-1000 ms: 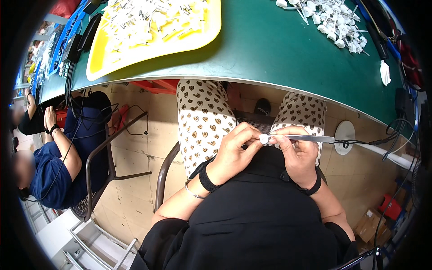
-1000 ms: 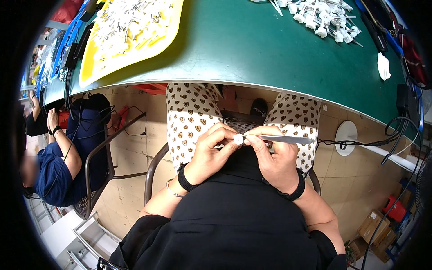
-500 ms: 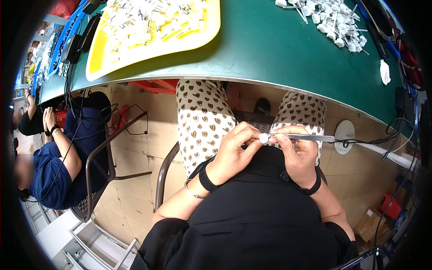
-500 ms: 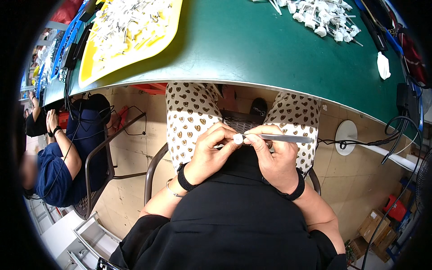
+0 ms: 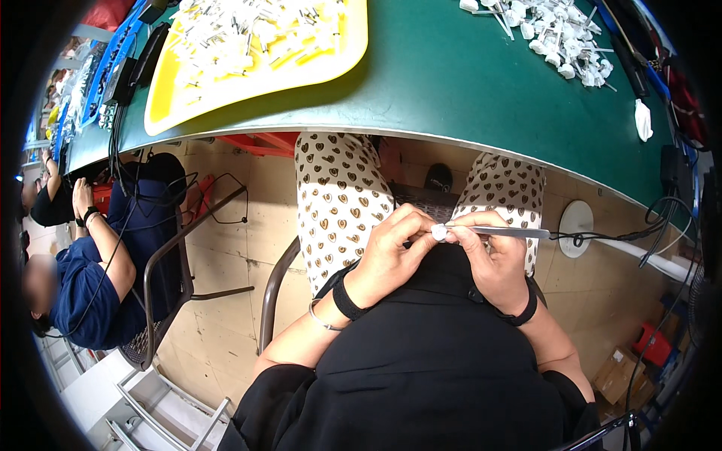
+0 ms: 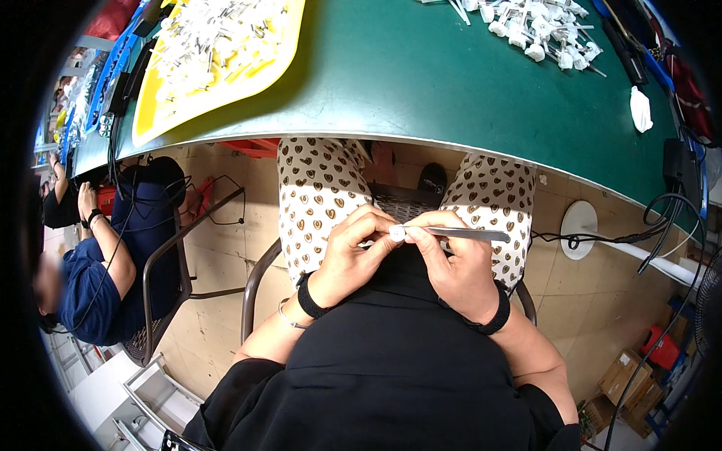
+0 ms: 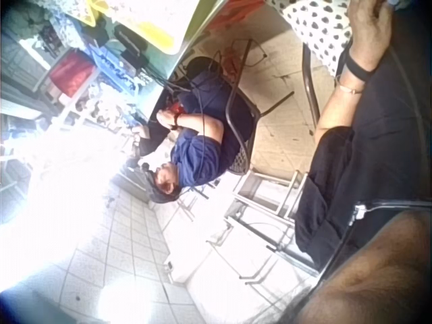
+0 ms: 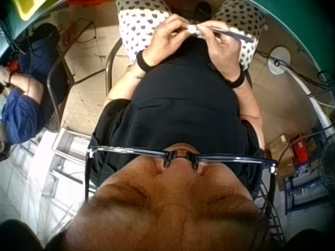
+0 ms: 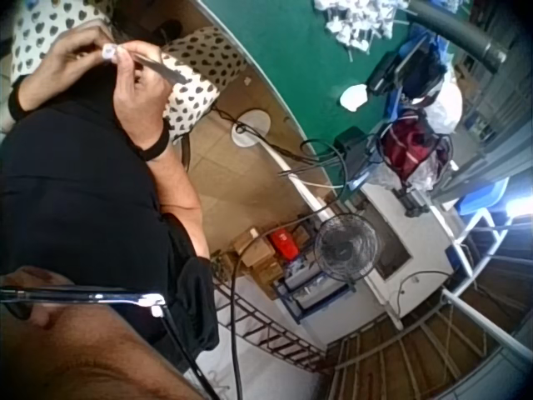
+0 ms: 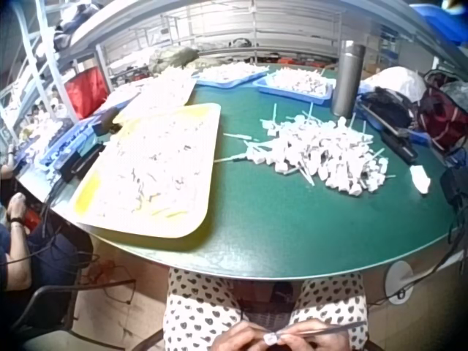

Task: The person sits at a green workbench and repeatedly picks up small white plastic components and thin metal rods. They insert the rods into the plastic pieces and place the assembled units into a yellow tray.

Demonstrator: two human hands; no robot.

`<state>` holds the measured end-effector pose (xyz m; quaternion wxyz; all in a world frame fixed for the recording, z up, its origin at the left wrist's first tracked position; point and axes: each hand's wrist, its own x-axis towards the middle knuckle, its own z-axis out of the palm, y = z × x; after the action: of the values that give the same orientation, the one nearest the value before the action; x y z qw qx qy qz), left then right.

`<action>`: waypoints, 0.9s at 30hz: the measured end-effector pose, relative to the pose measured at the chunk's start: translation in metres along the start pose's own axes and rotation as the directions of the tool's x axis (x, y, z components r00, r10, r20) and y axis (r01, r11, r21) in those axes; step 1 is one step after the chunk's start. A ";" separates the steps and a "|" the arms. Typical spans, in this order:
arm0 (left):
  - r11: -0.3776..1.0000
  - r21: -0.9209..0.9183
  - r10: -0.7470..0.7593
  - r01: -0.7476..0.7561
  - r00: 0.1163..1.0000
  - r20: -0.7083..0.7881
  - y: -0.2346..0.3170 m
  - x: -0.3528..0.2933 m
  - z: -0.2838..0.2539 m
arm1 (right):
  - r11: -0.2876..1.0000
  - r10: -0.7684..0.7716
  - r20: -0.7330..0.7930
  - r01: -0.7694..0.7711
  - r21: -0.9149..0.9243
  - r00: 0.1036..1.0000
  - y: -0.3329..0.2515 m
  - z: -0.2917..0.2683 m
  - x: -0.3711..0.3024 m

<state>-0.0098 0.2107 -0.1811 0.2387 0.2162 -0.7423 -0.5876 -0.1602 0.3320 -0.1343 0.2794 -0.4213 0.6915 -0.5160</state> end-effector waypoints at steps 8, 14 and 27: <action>0.982 0.066 0.185 -0.179 0.978 -0.100 0.046 0.020 -0.029 | 0.963 -0.242 -0.186 0.260 0.078 0.952 -0.008 -0.019 0.001; 0.906 0.385 0.389 -0.179 0.712 -0.585 0.130 0.092 -0.124 | 0.968 -0.250 -0.131 0.249 -0.021 0.959 -0.005 -0.030 -0.001; 0.733 0.625 0.277 -0.267 0.957 0.084 0.134 0.274 -0.054 | 0.985 -0.163 -0.151 0.171 0.037 0.975 0.009 -0.045 -0.012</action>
<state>-0.1991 0.0333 -0.0122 0.2413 0.1770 -0.9175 -0.2621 -0.1939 0.3653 -0.1295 0.1936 -0.4315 0.6593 -0.5845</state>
